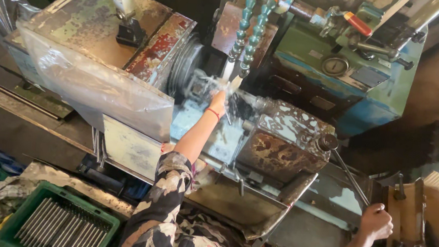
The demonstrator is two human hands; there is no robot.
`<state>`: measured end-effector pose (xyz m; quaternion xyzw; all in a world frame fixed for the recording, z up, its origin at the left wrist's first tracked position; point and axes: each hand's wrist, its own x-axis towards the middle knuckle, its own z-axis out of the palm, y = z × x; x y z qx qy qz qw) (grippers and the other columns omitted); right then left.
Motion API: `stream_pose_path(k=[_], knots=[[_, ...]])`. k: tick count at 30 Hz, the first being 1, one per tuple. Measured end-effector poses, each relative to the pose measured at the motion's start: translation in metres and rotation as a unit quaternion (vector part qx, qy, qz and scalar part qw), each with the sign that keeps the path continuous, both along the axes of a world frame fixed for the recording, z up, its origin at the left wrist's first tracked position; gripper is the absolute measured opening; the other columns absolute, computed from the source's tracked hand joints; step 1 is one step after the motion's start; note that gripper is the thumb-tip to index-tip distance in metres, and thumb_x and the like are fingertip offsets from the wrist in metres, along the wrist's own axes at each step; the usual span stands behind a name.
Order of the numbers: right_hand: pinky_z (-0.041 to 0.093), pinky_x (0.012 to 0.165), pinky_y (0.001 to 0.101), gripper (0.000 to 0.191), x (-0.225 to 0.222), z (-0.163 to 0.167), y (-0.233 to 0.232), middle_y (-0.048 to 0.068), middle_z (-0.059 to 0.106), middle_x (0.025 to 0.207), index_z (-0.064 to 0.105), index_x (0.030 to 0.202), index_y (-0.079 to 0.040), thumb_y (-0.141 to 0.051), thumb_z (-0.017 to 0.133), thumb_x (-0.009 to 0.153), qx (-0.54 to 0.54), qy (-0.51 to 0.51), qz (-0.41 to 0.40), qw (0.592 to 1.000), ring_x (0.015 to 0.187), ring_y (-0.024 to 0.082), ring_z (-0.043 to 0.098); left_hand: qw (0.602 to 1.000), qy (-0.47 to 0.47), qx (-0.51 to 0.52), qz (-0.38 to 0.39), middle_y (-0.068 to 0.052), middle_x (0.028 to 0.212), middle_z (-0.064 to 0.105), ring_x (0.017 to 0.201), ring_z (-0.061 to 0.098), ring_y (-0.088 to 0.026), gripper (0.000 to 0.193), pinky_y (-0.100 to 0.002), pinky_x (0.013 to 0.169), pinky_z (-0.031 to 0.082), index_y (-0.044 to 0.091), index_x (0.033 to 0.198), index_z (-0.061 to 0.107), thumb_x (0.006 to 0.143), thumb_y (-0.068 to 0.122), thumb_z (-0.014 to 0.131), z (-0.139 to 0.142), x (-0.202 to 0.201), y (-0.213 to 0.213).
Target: The person repeatedly picks up metal rods from a green bin, inserts them into a metal turning machine, operates the machine with a lever, and then removes the processed rods to place them back into the bin. This cycle is repeated multiple times throughout the clip.
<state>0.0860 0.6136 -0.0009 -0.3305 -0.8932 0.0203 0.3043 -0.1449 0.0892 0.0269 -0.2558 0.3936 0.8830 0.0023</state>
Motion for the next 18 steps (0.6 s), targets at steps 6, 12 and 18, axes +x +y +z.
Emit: stream_pose_path(k=[6, 12, 18], knots=[[0.055, 0.075, 0.0608, 0.055, -0.002, -0.001, 0.002, 0.027, 0.068, 0.078, 0.076, 0.081, 0.001, -0.038, 0.048, 0.109, -0.001, 0.013, -0.001, 1.000, 0.077, 0.053, 0.067, 1.000, 0.007, 0.010, -0.004, -0.005, 0.073, 0.054, 0.053, 0.051, -0.019, 0.014, -0.035, 0.043, 0.041, 0.012, 0.098, 0.059, 0.089, 0.019, 0.066, 0.000, -0.002, 0.002], [0.055, 0.076, 0.0607, 0.056, -0.001, -0.001, 0.002, 0.027, 0.069, 0.079, 0.077, 0.083, 0.000, -0.039, 0.048, 0.111, -0.007, 0.011, -0.002, 1.000, 0.078, 0.052, 0.068, 0.999, 0.042, 0.034, -0.004, -0.005, 0.075, 0.055, 0.055, 0.052, -0.019, 0.013, -0.035, 0.043, 0.040, 0.013, 0.100, 0.059, 0.090, 0.019, 0.066, -0.011, -0.014, -0.001], [0.055, 0.075, 0.0617, 0.058, -0.002, 0.001, 0.001, 0.028, 0.070, 0.082, 0.078, 0.086, -0.001, -0.044, 0.050, 0.112, -0.036, 0.000, -0.022, 0.999, 0.079, 0.053, 0.068, 0.998, -0.057, -0.025, -0.024, -0.003, 0.091, 0.054, 0.070, 0.054, -0.022, 0.028, -0.039, 0.052, 0.041, 0.026, 0.116, 0.050, 0.092, 0.020, 0.063, -0.008, -0.013, -0.007]])
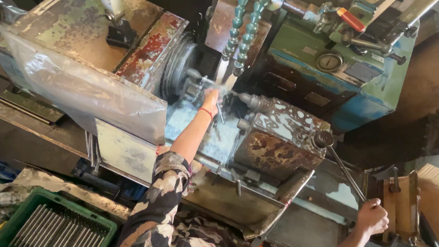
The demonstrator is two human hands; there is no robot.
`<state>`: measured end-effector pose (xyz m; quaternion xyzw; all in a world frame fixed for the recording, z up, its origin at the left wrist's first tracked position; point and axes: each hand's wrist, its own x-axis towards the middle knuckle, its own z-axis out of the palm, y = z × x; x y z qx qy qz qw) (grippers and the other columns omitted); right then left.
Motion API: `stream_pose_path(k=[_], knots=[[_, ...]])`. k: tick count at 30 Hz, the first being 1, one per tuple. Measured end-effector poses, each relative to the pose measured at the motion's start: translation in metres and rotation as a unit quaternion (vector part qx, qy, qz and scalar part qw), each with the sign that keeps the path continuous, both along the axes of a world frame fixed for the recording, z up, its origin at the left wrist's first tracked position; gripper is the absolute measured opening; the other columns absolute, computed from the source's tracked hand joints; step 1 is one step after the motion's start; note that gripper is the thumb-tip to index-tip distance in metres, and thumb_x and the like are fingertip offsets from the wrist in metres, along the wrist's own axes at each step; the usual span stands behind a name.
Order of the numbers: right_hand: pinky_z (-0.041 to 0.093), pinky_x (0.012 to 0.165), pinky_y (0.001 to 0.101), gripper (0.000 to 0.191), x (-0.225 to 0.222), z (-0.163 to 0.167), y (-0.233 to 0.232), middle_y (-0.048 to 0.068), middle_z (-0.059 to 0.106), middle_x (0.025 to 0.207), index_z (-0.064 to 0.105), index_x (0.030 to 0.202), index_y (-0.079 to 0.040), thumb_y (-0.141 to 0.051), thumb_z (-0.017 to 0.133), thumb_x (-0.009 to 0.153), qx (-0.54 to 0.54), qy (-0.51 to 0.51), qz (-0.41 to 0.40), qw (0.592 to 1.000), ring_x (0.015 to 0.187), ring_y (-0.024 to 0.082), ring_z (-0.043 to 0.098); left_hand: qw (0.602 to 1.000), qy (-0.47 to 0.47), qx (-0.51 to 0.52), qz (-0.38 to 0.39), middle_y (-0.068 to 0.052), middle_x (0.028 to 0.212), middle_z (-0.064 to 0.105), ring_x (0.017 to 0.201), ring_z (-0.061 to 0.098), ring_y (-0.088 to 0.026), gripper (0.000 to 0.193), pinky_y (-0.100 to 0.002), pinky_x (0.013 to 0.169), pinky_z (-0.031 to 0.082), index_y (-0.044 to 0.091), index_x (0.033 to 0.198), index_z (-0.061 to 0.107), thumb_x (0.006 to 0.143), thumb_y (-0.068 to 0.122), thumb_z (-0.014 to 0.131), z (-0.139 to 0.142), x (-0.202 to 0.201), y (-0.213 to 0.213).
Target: The person repeatedly picks up metal rods from a green bin, inserts them into a metal turning machine, operates the machine with a lever, and then removes the processed rods to place them back into the bin. This cycle is repeated multiple times throughout the clip.
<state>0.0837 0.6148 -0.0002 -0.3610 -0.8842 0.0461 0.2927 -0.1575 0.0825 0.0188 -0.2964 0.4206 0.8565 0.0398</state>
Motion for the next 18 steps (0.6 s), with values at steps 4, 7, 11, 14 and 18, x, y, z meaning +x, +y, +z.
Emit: stream_pose_path(k=[4, 7, 11, 14, 18], knots=[[0.054, 0.076, 0.0623, 0.060, 0.007, -0.002, -0.005, 0.030, 0.070, 0.087, 0.078, 0.086, 0.000, -0.047, 0.050, 0.112, -0.010, -0.019, -0.007, 1.000, 0.083, 0.054, 0.068, 0.997, 0.063, 0.022, -0.038, -0.004, 0.098, 0.057, 0.078, 0.059, -0.025, 0.040, -0.043, 0.059, 0.048, 0.029, 0.126, 0.051, 0.090, 0.016, 0.063, 0.007, 0.006, -0.006], [0.053, 0.077, 0.0629, 0.060, 0.016, -0.007, -0.014, 0.031, 0.071, 0.089, 0.079, 0.088, 0.000, -0.047, 0.050, 0.112, 0.000, -0.029, -0.018, 0.999, 0.085, 0.055, 0.067, 0.996, 0.066, 0.043, -0.047, -0.003, 0.100, 0.060, 0.081, 0.062, -0.023, 0.041, -0.043, 0.062, 0.052, 0.028, 0.128, 0.050, 0.092, 0.013, 0.061, 0.006, 0.008, -0.009], [0.053, 0.077, 0.0626, 0.055, 0.015, -0.008, -0.015, 0.032, 0.071, 0.088, 0.079, 0.095, -0.002, -0.047, 0.049, 0.107, -0.061, -0.017, -0.037, 0.997, 0.085, 0.055, 0.067, 0.994, 0.065, 0.078, -0.038, -0.006, 0.098, 0.060, 0.076, 0.062, -0.025, 0.040, -0.045, 0.060, 0.053, 0.028, 0.124, 0.047, 0.093, 0.007, 0.060, 0.000, 0.004, -0.008], [0.054, 0.074, 0.0621, 0.056, 0.002, 0.000, -0.005, 0.030, 0.070, 0.087, 0.078, 0.089, 0.000, -0.042, 0.048, 0.110, 0.003, -0.011, 0.017, 1.000, 0.082, 0.054, 0.067, 0.994, 0.085, 0.055, -0.051, -0.007, 0.094, 0.061, 0.074, 0.064, -0.024, 0.038, -0.043, 0.057, 0.049, 0.024, 0.119, 0.048, 0.091, 0.003, 0.063, 0.000, -0.003, -0.004], [0.054, 0.076, 0.0608, 0.052, -0.013, 0.002, 0.001, 0.027, 0.069, 0.079, 0.078, 0.084, -0.001, -0.039, 0.050, 0.106, -0.004, 0.036, -0.006, 0.999, 0.077, 0.052, 0.068, 0.990, 0.117, 0.058, -0.048, -0.004, 0.093, 0.063, 0.078, 0.064, -0.021, 0.029, -0.037, 0.061, 0.052, 0.013, 0.117, 0.055, 0.095, 0.005, 0.072, 0.007, -0.011, 0.007]])
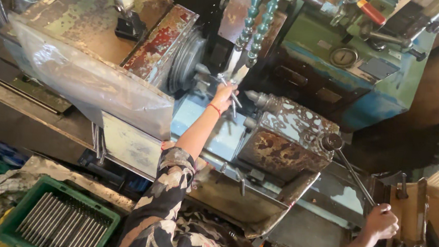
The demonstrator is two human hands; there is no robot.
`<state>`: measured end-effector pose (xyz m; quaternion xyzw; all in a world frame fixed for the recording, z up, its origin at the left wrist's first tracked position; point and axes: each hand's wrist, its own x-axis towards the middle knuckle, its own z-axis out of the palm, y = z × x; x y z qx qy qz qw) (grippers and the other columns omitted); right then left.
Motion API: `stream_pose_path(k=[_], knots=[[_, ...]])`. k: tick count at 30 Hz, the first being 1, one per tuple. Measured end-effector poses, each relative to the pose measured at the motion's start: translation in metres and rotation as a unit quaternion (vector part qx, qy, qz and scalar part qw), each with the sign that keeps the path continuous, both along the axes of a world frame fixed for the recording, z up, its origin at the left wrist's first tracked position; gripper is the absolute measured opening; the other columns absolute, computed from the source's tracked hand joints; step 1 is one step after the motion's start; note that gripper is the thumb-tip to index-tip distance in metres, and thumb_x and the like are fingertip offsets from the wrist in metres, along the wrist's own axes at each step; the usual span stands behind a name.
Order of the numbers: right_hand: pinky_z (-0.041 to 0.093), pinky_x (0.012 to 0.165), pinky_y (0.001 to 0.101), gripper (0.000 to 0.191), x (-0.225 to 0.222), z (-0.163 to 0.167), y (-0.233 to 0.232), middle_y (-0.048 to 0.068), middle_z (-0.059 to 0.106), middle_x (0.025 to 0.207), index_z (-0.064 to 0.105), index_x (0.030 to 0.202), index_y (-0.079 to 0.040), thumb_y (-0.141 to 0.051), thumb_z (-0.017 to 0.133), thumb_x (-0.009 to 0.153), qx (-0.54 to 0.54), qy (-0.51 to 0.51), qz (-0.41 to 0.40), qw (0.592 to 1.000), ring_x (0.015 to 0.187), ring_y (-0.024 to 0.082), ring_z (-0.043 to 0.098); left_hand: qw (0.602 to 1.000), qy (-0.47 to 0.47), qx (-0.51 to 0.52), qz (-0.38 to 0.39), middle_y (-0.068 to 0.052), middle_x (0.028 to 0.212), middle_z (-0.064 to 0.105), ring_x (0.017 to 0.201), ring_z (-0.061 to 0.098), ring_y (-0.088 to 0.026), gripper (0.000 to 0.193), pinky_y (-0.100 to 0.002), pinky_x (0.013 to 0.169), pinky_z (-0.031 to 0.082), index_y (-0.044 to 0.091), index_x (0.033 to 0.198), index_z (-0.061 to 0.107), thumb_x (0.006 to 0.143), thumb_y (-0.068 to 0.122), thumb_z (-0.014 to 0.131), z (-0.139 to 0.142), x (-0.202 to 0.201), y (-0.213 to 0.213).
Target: The person repeatedly picks up metal rods from a green bin, inserts them into a metal turning machine, operates the machine with a lever, and then removes the processed rods to place them back into the bin. This cycle is repeated multiple times throughout the clip.
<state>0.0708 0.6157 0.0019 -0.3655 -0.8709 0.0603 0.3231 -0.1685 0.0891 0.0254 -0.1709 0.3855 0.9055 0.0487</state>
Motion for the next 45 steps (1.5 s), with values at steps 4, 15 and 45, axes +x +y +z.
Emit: stream_pose_path(k=[4, 15, 45], knots=[[0.054, 0.072, 0.0605, 0.050, -0.003, -0.002, 0.003, 0.027, 0.068, 0.076, 0.078, 0.084, -0.002, -0.039, 0.052, 0.105, 0.010, 0.011, -0.013, 1.000, 0.075, 0.051, 0.067, 0.996, 0.083, -0.006, 0.009, -0.005, 0.103, 0.058, 0.090, 0.062, -0.023, 0.041, -0.054, 0.074, 0.049, 0.017, 0.124, 0.046, 0.093, 0.006, 0.072, 0.005, -0.002, 0.009], [0.056, 0.076, 0.0575, 0.060, -0.003, 0.000, 0.004, 0.024, 0.066, 0.070, 0.074, 0.074, 0.003, -0.036, 0.045, 0.109, -0.042, 0.006, 0.005, 0.999, 0.070, 0.043, 0.069, 1.000, 0.023, -0.020, 0.008, -0.008, 0.121, 0.055, 0.106, 0.061, -0.029, 0.062, -0.080, 0.096, 0.039, 0.024, 0.136, 0.035, 0.087, 0.013, 0.071, -0.003, 0.001, 0.007], [0.051, 0.088, 0.0625, 0.062, 0.049, -0.001, -0.020, 0.034, 0.069, 0.095, 0.075, 0.094, 0.004, -0.040, 0.040, 0.120, -0.019, -0.104, 0.054, 0.993, 0.093, 0.057, 0.065, 0.970, 0.084, 0.158, 0.162, -0.006, 0.136, 0.043, 0.120, 0.050, -0.029, 0.084, -0.069, 0.104, 0.040, 0.026, 0.144, 0.031, 0.080, -0.008, 0.074, 0.003, 0.012, -0.017]])
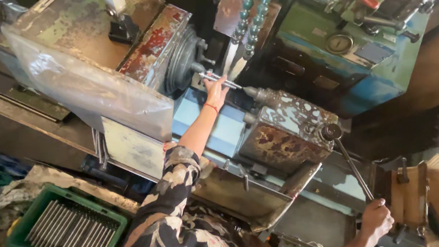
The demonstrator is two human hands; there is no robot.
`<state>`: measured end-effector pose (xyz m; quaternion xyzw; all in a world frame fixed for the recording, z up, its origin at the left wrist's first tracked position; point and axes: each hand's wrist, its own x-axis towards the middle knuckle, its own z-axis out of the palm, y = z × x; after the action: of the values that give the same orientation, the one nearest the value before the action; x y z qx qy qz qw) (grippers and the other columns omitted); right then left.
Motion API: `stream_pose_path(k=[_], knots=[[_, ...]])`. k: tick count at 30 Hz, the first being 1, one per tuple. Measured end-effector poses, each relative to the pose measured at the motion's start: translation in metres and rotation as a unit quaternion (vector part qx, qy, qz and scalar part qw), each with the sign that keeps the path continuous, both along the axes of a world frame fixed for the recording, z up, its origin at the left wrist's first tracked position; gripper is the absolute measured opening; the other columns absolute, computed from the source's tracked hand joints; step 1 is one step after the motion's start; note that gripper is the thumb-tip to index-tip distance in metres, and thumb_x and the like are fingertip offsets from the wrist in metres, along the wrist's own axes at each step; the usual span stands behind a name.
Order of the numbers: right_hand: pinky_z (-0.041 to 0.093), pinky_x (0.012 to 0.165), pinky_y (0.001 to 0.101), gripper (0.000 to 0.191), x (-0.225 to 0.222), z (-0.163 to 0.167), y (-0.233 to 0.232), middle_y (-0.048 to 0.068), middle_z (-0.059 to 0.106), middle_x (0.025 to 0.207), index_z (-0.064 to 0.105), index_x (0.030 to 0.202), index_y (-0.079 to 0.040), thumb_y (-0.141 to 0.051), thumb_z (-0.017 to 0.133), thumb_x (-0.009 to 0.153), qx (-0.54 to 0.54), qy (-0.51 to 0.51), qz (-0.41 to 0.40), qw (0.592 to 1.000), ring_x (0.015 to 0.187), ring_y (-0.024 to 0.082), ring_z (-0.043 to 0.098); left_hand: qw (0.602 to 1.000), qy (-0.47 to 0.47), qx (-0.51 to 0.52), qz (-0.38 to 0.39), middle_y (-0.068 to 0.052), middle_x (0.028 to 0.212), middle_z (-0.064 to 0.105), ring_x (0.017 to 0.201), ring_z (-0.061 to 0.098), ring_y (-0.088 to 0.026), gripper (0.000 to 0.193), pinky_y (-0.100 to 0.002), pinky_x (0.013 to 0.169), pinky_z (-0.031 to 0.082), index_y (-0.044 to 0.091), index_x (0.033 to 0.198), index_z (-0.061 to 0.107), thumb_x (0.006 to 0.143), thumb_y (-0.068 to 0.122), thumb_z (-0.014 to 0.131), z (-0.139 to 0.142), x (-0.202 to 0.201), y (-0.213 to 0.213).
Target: The person repeatedly picks up metal rods from a green bin, inserts them into a metal turning machine, operates the machine with a lever, and then removes the processed rods to place them back into the bin. This cycle is repeated multiple times throughout the clip.
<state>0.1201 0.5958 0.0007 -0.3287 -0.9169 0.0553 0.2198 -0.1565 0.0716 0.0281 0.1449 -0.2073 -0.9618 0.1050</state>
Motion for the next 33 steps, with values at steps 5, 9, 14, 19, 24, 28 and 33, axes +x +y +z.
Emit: stream_pose_path(k=[5, 9, 14, 19, 24, 28, 33], knots=[[0.052, 0.091, 0.0572, 0.047, 0.010, -0.016, -0.005, 0.028, 0.069, 0.098, 0.071, 0.111, -0.005, -0.043, 0.046, 0.117, 0.011, 0.110, 0.094, 0.989, 0.107, 0.050, 0.064, 1.000, -0.023, -0.014, -0.004, -0.005, 0.134, 0.046, 0.118, 0.051, -0.027, 0.081, -0.066, 0.102, 0.041, 0.028, 0.143, 0.031, 0.082, -0.006, 0.073, -0.001, 0.000, 0.002], [0.048, 0.083, 0.0607, 0.053, 0.014, -0.019, -0.002, 0.025, 0.071, 0.104, 0.065, 0.119, -0.005, -0.056, 0.051, 0.117, -0.081, 0.013, -0.047, 0.996, 0.099, 0.052, 0.064, 1.000, -0.001, 0.002, -0.003, -0.005, 0.132, 0.046, 0.118, 0.051, -0.026, 0.080, -0.067, 0.102, 0.040, 0.028, 0.142, 0.032, 0.082, -0.005, 0.073, -0.002, 0.000, 0.003], [0.050, 0.074, 0.0583, 0.051, 0.025, -0.016, -0.011, 0.025, 0.071, 0.103, 0.066, 0.143, -0.011, -0.047, 0.057, 0.107, -0.010, 0.083, 0.034, 0.996, 0.087, 0.050, 0.066, 1.000, -0.006, 0.010, 0.000, -0.006, 0.131, 0.046, 0.117, 0.050, -0.027, 0.079, -0.070, 0.104, 0.040, 0.029, 0.142, 0.033, 0.083, -0.005, 0.074, -0.004, 0.000, 0.006], [0.053, 0.069, 0.0442, 0.038, 0.068, -0.034, -0.055, 0.018, 0.069, 0.084, 0.075, 0.124, -0.012, -0.043, 0.056, 0.110, -0.084, 0.102, 0.120, 0.984, 0.072, 0.034, 0.068, 0.994, -0.090, -0.056, 0.037, -0.004, 0.124, 0.049, 0.107, 0.055, -0.020, 0.072, -0.052, 0.091, 0.048, 0.018, 0.140, 0.032, 0.084, -0.001, 0.073, -0.001, -0.003, 0.009], [0.031, 0.044, 0.0276, 0.045, 0.144, -0.103, -0.125, -0.002, 0.055, 0.065, 0.054, 0.076, -0.015, -0.043, 0.054, 0.111, -0.545, 0.387, -0.157, 0.727, 0.051, 0.008, 0.047, 0.984, -0.064, -0.124, 0.110, -0.003, 0.080, 0.048, 0.059, 0.044, -0.011, 0.034, -0.028, 0.048, 0.035, 0.005, 0.118, 0.053, 0.090, 0.008, 0.072, 0.028, 0.000, 0.009], [0.044, 0.050, 0.0355, 0.034, 0.201, -0.158, -0.189, 0.013, 0.059, 0.075, 0.054, 0.091, 0.007, -0.022, 0.070, 0.096, -0.457, 0.256, -0.087, 0.847, 0.057, 0.018, 0.054, 0.973, 0.141, -0.173, 0.057, 0.004, 0.075, 0.048, 0.056, 0.043, -0.005, 0.022, -0.024, 0.048, 0.034, 0.011, 0.096, 0.050, 0.099, 0.014, 0.072, 0.043, 0.062, 0.004], [0.044, 0.056, 0.0302, 0.020, 0.216, -0.152, -0.217, 0.003, 0.063, 0.086, 0.063, 0.099, -0.012, -0.031, 0.064, 0.105, -0.601, 0.232, -0.142, 0.751, 0.066, 0.011, 0.054, 0.929, 0.103, -0.351, -0.060, 0.008, 0.064, 0.047, 0.051, 0.037, -0.002, 0.030, -0.023, 0.043, 0.026, 0.014, 0.078, 0.051, 0.097, 0.019, 0.074, 0.031, 0.193, -0.035]])
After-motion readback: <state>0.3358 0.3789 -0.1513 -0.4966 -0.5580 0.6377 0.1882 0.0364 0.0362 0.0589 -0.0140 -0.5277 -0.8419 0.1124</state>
